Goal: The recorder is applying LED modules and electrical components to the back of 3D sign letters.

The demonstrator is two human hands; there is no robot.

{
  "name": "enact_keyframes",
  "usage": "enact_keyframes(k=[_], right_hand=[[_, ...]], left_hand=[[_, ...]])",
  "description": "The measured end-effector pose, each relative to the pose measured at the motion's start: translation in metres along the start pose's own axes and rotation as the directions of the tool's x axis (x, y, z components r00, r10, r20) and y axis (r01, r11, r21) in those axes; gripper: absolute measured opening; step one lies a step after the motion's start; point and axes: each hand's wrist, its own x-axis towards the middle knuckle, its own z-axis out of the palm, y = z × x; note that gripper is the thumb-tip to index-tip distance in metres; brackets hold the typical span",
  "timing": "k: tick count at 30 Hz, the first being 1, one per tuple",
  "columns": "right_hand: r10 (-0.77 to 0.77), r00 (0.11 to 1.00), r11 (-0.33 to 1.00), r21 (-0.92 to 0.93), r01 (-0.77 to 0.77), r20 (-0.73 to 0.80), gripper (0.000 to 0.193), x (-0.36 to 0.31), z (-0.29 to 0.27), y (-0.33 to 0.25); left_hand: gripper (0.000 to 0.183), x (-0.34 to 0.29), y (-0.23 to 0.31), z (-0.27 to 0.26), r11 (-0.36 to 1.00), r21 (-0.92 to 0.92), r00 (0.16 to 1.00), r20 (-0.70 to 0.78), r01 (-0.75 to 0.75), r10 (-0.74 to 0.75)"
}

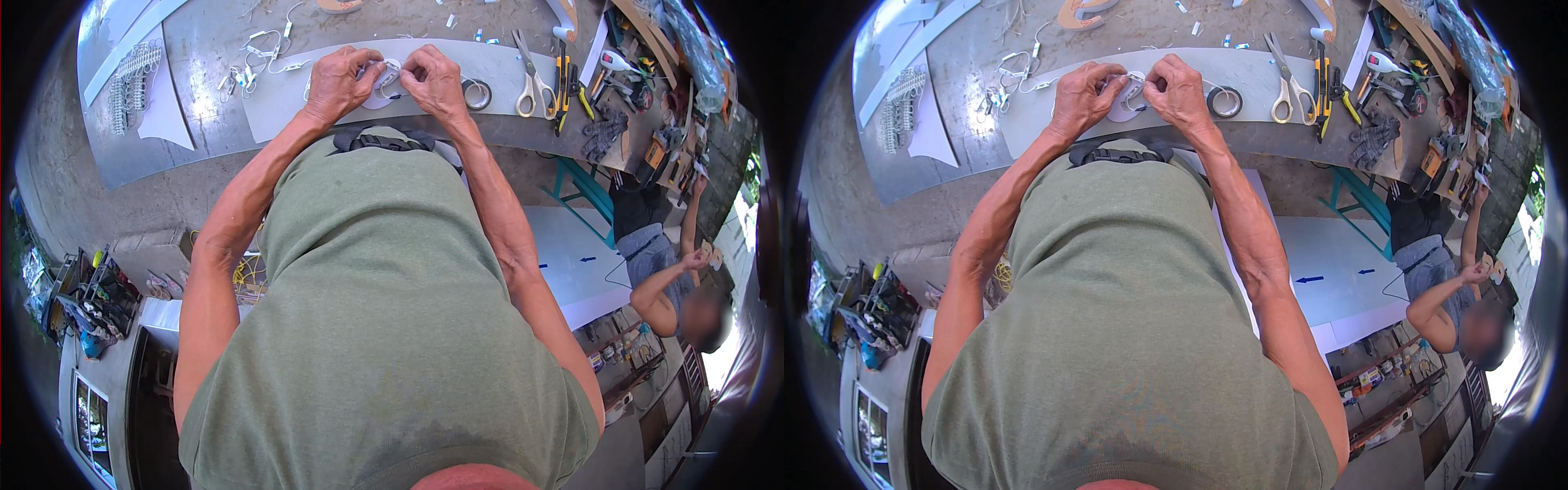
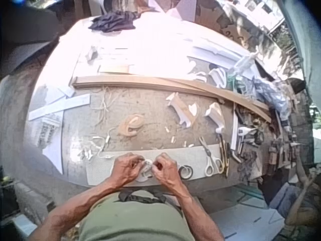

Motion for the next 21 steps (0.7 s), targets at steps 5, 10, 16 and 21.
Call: enact_keyframes(k=[5, 10, 16, 21], right_hand=[[0.000, 1.000, 1.000, 0.027, 0.000, -0.007, 0.006, -0.0023, 0.0017, 0.0044], [-0.027, 0.999, 0.999, 0.041, 0.028, -0.019, 0.006, -0.0036, 0.0024, 0.0073], [-0.007, 1.000, 0.999, 0.033, 0.007, -0.003, 0.006, -0.0030, 0.0010, 0.0076], [-0.028, 1.000, 1.000, 0.012, 0.028, -0.009, 0.009, -0.0023, 0.0010, 0.0094]], left_hand=[[0.017, -0.0003, -0.0049, 0.0031, 0.999, 0.009, 0.998, -0.034, -0.050, 0.050], [0.016, -0.0015, -0.0066, 0.0043, 0.998, -0.010, 0.997, -0.046, -0.059, 0.058], [0.014, 0.0004, -0.0075, 0.0037, 1.000, -0.006, 1.000, -0.023, -0.002, 0.002], [0.015, -0.0005, -0.0044, 0.0055, 0.998, 0.061, 1.000, -0.026, -0.002, 0.003]])
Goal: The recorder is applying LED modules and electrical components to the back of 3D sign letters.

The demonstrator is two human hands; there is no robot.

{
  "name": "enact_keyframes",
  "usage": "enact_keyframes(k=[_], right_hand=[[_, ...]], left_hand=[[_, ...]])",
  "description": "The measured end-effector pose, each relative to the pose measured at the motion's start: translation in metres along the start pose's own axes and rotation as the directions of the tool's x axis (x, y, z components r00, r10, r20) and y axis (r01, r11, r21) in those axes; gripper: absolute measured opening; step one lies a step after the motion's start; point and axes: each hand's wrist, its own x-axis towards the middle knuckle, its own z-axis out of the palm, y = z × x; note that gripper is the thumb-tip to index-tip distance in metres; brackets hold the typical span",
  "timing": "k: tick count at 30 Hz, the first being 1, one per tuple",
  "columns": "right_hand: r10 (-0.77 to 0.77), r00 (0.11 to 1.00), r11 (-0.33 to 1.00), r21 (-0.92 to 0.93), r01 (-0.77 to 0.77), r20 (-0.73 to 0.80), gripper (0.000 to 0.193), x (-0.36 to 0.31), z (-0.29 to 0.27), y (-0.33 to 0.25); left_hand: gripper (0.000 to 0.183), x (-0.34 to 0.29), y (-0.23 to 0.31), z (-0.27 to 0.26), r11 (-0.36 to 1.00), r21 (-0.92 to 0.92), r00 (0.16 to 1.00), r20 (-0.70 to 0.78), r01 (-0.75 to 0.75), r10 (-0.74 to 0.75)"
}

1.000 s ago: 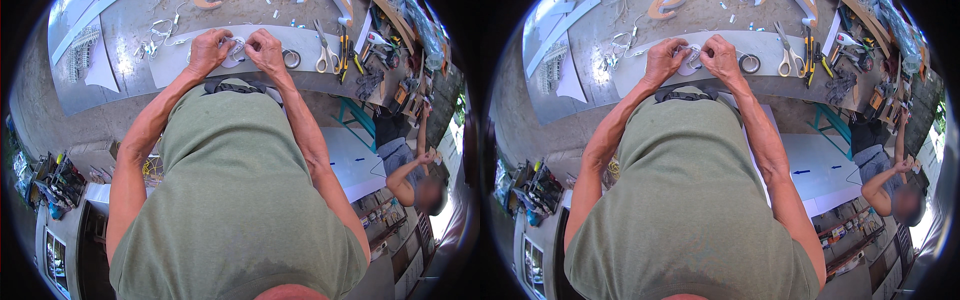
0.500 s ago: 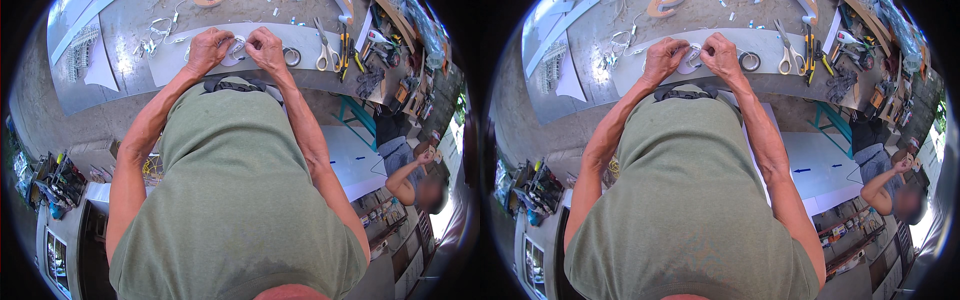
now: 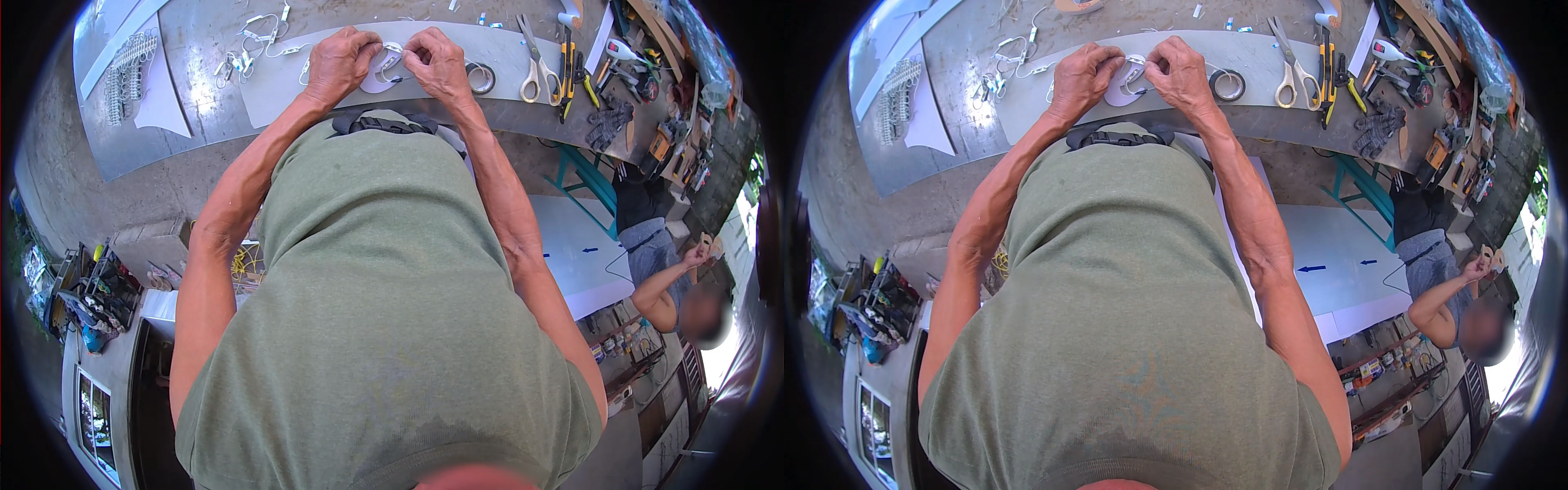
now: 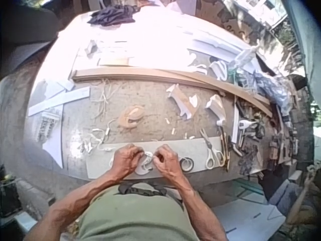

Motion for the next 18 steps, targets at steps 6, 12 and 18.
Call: enact_keyframes(k=[6, 12, 18], right_hand=[[-0.001, 1.000, 1.000, -0.015, 0.001, -0.004, 0.011, -0.0011, 0.0016, 0.0026], [-0.006, 1.000, 0.999, -0.036, 0.006, 0.015, 0.012, 0.0023, 0.0001, 0.0000], [0.046, 0.998, 0.999, -0.018, -0.045, 0.033, 0.011, 0.0042, -0.0022, -0.0020]], left_hand=[[0.016, -0.0001, -0.0027, 0.0037, 0.999, 0.028, 0.999, -0.026, -0.022, 0.022], [0.017, -0.0018, -0.0034, 0.0009, 1.000, -0.008, 1.000, -0.011, -0.029, 0.029], [0.023, -0.0004, -0.0003, -0.0020, 0.999, -0.053, 0.999, 0.051, -0.011, 0.014]])
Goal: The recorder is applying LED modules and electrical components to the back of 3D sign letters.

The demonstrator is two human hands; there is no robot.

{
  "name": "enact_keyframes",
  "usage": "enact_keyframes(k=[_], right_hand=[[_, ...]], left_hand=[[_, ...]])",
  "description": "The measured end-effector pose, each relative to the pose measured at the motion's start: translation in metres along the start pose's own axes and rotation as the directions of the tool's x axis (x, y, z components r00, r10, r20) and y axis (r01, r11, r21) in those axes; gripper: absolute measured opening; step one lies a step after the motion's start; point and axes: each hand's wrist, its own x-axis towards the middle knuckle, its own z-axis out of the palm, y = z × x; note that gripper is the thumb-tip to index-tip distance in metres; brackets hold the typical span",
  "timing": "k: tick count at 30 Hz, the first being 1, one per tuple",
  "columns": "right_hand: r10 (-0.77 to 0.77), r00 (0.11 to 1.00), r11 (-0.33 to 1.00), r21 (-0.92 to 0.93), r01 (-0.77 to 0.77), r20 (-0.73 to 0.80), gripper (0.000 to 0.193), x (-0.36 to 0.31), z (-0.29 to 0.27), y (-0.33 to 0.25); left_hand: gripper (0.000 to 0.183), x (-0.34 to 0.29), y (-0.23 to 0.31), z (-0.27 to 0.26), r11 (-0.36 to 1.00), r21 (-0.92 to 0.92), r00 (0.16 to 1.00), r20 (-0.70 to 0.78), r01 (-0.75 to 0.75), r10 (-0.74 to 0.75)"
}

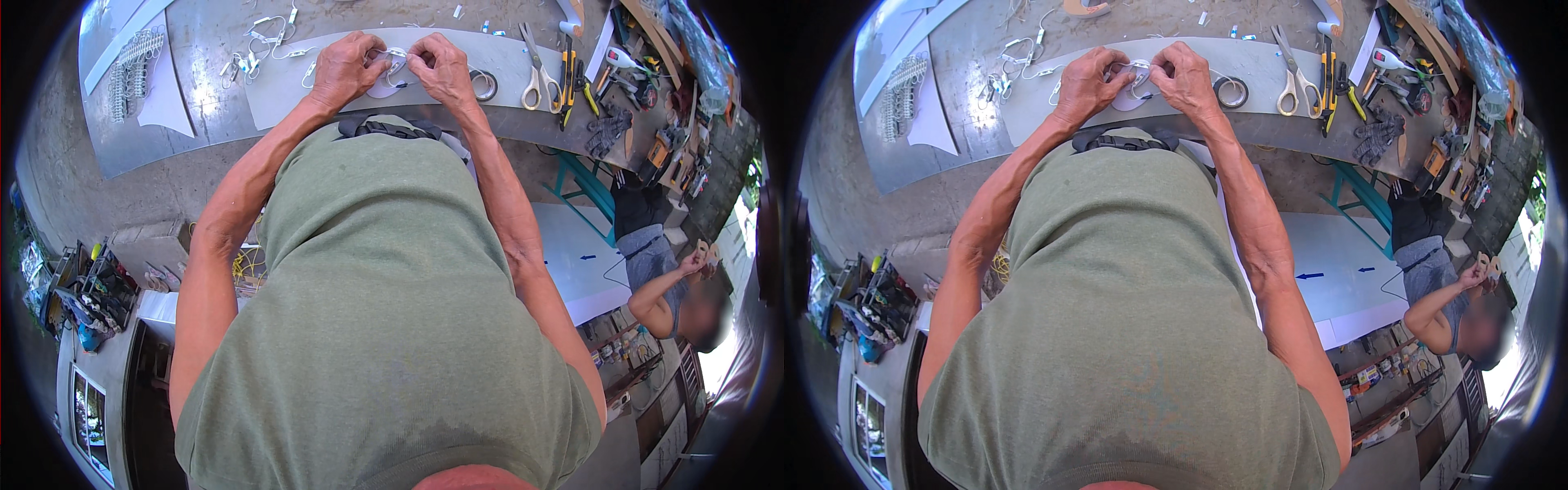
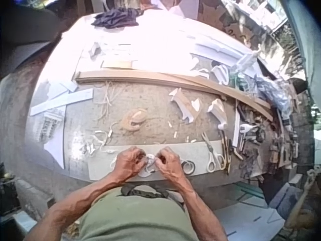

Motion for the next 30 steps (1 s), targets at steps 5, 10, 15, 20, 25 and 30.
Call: enact_keyframes(k=[5, 10, 15, 20, 25, 30], right_hand=[[0.015, 1.000, 1.000, 0.012, -0.015, -0.004, 0.011, -0.001, -0.001, -0.003], [0.032, 0.999, 0.998, 0.049, -0.033, 0.016, 0.011, -0.001, -0.001, -0.003], [0.020, 1.000, 0.998, 0.065, -0.020, 0.004, 0.011, 0.001, -0.003, -0.010], [0.110, 0.992, 0.989, 0.109, -0.102, -0.068, 0.012, -0.004, 0.001, -0.012], [0.143, 0.976, 0.988, 0.083, -0.131, -0.165, 0.013, -0.011, 0.007, -0.012], [0.299, 0.950, 0.931, 0.250, -0.267, -0.096, 0.011, -0.013, 0.010, -0.010]], left_hand=[[0.023, 0.001, 0.001, 0.001, 1.000, -0.017, 1.000, -0.010, 0.018, -0.018], [0.026, 0.003, 0.002, 0.001, 0.999, 0.016, 0.999, 0.021, 0.035, -0.035], [0.026, 0.005, 0.002, 0.002, 0.997, -0.003, 0.997, 0.036, 0.073, -0.073], [0.026, 0.007, 0.000, 0.003, 0.997, -0.042, 0.997, 0.028, 0.070, -0.069], [0.027, 0.007, 0.004, -0.001, 0.999, 0.026, 0.999, 0.025, 0.048, -0.049], [0.026, 0.008, 0.005, 0.000, 0.998, 0.002, 0.997, 0.018, 0.070, -0.070]])
